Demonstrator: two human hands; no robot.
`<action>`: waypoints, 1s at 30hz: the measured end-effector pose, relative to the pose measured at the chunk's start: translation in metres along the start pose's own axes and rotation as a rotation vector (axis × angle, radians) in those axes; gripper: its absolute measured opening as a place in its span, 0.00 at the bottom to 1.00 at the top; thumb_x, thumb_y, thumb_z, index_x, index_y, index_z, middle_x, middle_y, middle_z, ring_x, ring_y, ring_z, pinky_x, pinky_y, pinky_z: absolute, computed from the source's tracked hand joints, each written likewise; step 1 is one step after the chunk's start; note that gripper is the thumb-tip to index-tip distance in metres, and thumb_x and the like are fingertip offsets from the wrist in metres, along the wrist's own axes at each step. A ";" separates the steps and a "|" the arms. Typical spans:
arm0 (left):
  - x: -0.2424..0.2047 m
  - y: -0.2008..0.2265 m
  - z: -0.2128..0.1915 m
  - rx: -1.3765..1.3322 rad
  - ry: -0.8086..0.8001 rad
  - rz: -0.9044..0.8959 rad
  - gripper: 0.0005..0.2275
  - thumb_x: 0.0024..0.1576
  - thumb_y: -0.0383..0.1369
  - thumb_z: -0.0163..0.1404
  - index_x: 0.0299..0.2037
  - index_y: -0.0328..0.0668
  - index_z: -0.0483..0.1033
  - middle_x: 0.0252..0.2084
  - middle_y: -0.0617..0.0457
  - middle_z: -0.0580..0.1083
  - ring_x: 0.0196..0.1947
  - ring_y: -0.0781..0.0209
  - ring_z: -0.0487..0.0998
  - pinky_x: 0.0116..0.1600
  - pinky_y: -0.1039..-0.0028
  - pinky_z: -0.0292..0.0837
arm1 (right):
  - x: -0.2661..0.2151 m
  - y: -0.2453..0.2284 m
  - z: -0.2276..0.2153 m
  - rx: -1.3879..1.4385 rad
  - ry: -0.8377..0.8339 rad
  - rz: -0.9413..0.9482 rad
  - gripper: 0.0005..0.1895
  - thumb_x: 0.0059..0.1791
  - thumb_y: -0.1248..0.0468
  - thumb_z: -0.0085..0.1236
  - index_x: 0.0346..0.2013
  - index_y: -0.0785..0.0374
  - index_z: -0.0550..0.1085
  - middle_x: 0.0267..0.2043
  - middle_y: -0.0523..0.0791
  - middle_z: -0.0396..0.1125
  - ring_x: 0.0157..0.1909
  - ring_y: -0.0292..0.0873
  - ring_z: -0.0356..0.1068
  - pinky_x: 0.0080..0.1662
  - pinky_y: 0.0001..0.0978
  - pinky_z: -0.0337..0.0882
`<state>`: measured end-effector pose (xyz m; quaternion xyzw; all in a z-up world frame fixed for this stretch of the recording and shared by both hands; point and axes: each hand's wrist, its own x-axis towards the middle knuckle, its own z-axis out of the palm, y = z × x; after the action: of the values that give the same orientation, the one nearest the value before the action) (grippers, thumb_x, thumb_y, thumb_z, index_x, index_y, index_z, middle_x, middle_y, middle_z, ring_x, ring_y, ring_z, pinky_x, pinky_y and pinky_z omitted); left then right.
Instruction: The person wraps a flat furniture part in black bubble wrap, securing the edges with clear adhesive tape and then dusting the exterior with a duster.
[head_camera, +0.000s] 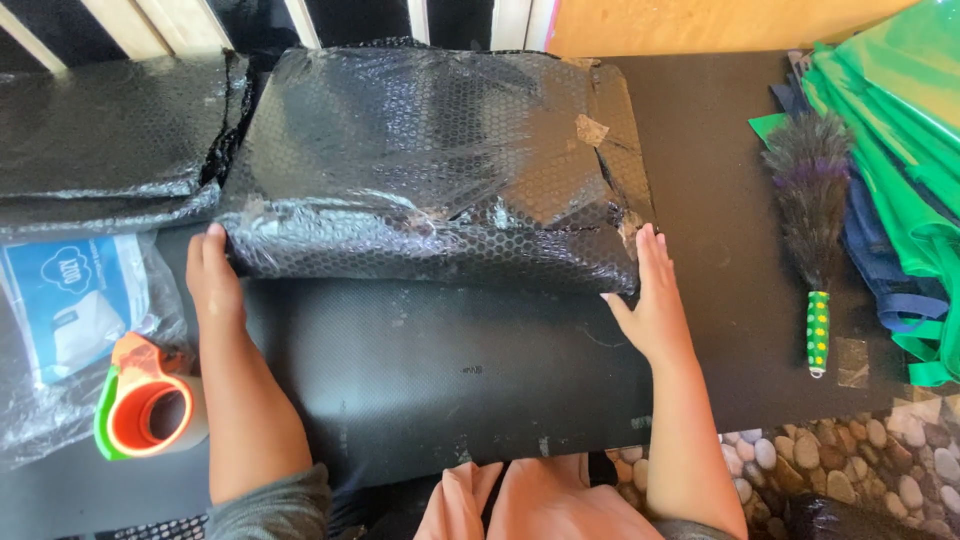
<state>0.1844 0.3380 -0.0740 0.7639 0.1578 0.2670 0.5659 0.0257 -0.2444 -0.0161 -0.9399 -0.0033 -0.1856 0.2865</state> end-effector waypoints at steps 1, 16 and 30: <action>-0.008 -0.010 -0.007 0.000 0.002 -0.002 0.24 0.69 0.50 0.51 0.61 0.33 0.73 0.60 0.28 0.70 0.63 0.29 0.67 0.67 0.44 0.60 | 0.001 -0.003 -0.005 -0.001 -0.002 -0.002 0.54 0.42 0.70 0.67 0.77 0.64 0.47 0.80 0.58 0.41 0.79 0.63 0.38 0.71 0.69 0.43; -0.078 -0.048 -0.040 -0.001 0.064 0.192 0.12 0.74 0.45 0.46 0.52 0.49 0.75 0.40 0.48 0.73 0.43 0.58 0.70 0.54 0.67 0.67 | 0.077 -0.002 -0.008 -0.399 0.013 -0.380 0.31 0.40 0.43 0.74 0.50 0.55 0.75 0.47 0.39 0.69 0.59 0.45 0.69 0.62 0.46 0.65; -0.113 0.033 -0.036 -0.120 0.004 0.457 0.32 0.66 0.55 0.38 0.67 0.32 0.58 0.65 0.37 0.62 0.66 0.46 0.64 0.69 0.60 0.57 | -0.021 0.150 -0.096 -0.715 0.373 0.476 0.40 0.48 0.43 0.72 0.64 0.68 0.77 0.50 0.63 0.75 0.52 0.68 0.71 0.47 0.60 0.67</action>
<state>0.0702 0.2945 -0.0613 0.7444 -0.0343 0.3984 0.5348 -0.0102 -0.4197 -0.0300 -0.9048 0.3283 -0.2700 -0.0248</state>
